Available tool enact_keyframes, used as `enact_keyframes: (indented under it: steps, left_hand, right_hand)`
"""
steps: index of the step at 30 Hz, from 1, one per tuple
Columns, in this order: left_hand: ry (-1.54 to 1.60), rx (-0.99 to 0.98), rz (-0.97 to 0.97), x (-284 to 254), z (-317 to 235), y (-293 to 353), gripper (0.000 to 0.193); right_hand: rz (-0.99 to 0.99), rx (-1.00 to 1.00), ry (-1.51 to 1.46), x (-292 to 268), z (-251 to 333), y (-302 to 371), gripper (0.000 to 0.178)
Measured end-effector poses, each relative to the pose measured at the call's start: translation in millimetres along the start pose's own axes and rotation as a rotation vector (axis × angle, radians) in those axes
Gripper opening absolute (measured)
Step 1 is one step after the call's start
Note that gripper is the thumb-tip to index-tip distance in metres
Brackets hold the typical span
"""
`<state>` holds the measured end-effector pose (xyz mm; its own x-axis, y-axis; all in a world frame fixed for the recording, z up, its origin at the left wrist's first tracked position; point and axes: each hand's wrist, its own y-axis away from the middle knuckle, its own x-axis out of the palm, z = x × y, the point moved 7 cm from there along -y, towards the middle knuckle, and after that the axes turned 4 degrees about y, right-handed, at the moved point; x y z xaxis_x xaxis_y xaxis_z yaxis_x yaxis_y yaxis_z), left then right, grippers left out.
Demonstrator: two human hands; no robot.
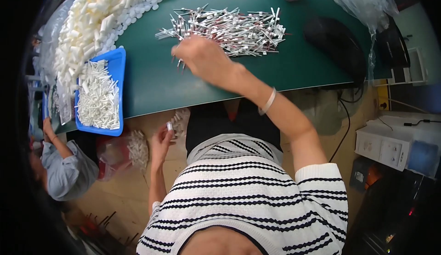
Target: The person assembles small plastic components by hand, inserting plastic sticks into plastic housings.
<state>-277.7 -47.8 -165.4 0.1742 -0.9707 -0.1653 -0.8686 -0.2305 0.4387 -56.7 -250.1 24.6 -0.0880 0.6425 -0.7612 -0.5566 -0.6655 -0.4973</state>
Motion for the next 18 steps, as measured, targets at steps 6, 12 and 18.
enact_keyframes:
  steps: [6, 12, 18]
  left_hand:
    - [-0.564, 0.166, 0.175, 3.8, -49.2, 5.1, 0.027]
    - [-0.287, 0.739, -0.16, 14.5, -203.1, -29.8, 0.009]
    - [-0.778, 0.93, -0.368, 31.2, -244.2, -86.6, 0.036]
  right_hand:
    - [0.094, 0.012, 0.373, 64.0, -62.2, -69.2, 0.021]
    - [-0.001, -0.016, 0.371, 71.6, -24.6, -48.6, 0.028]
    - [-0.037, 0.111, 0.314, 46.8, -66.8, -78.6, 0.014]
